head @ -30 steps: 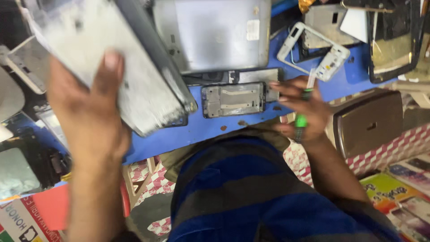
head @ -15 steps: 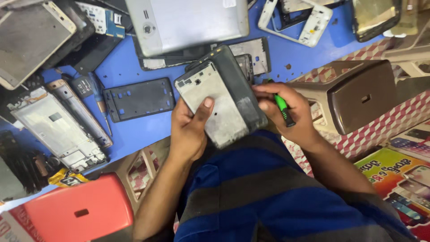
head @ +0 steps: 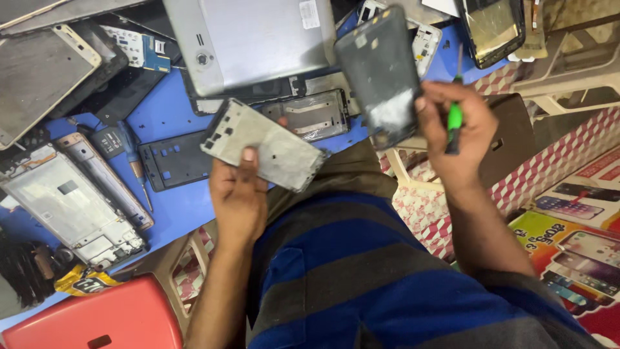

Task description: The person disassembles and reassembles several mobile phones on a cluttered workbench. They use a screwdriver to remove screws, separate phone casings, and handle internal components such as batteries and circuit boards. The person moves parts aside, turns devices over, and places components back into casings.

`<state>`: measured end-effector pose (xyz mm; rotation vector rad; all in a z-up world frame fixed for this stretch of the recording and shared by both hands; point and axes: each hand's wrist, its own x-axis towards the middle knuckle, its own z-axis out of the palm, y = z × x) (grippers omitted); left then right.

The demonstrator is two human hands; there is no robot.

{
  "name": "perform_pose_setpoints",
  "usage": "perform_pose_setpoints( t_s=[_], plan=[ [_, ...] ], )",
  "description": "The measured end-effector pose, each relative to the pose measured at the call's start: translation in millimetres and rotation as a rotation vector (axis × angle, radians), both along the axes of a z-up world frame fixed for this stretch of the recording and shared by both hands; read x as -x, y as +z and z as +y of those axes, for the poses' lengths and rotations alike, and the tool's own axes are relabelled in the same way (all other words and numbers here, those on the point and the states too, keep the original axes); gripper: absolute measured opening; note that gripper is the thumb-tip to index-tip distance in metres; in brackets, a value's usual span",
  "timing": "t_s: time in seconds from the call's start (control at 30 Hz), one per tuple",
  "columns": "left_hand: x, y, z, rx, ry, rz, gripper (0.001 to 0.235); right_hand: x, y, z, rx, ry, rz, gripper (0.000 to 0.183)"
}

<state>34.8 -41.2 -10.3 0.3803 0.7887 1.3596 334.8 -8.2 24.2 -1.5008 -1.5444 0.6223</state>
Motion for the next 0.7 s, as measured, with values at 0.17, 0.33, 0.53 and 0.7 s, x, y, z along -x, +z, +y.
perform_pose_setpoints(
  t_s=[0.17,0.33,0.53,0.7],
  plan=[
    [17.7,8.4,5.7,-0.07,0.041,0.059,0.044,-6.4,-1.5,45.2,-0.116,0.078,-0.068,0.013],
    [31.6,12.7,10.8,-0.03,-0.052,-0.092,0.058,24.2,1.7,106.3,-0.2,0.338,-0.118,0.015],
    [37.5,16.2,13.4,-0.014,0.009,-0.259,0.075,39.3,19.6,112.8,-0.274,0.299,-0.395,0.018],
    [36.5,13.5,10.8,-0.095,0.074,-0.141,0.082,50.4,16.6,77.3,-0.217,0.621,-0.337,0.036]
  ],
)
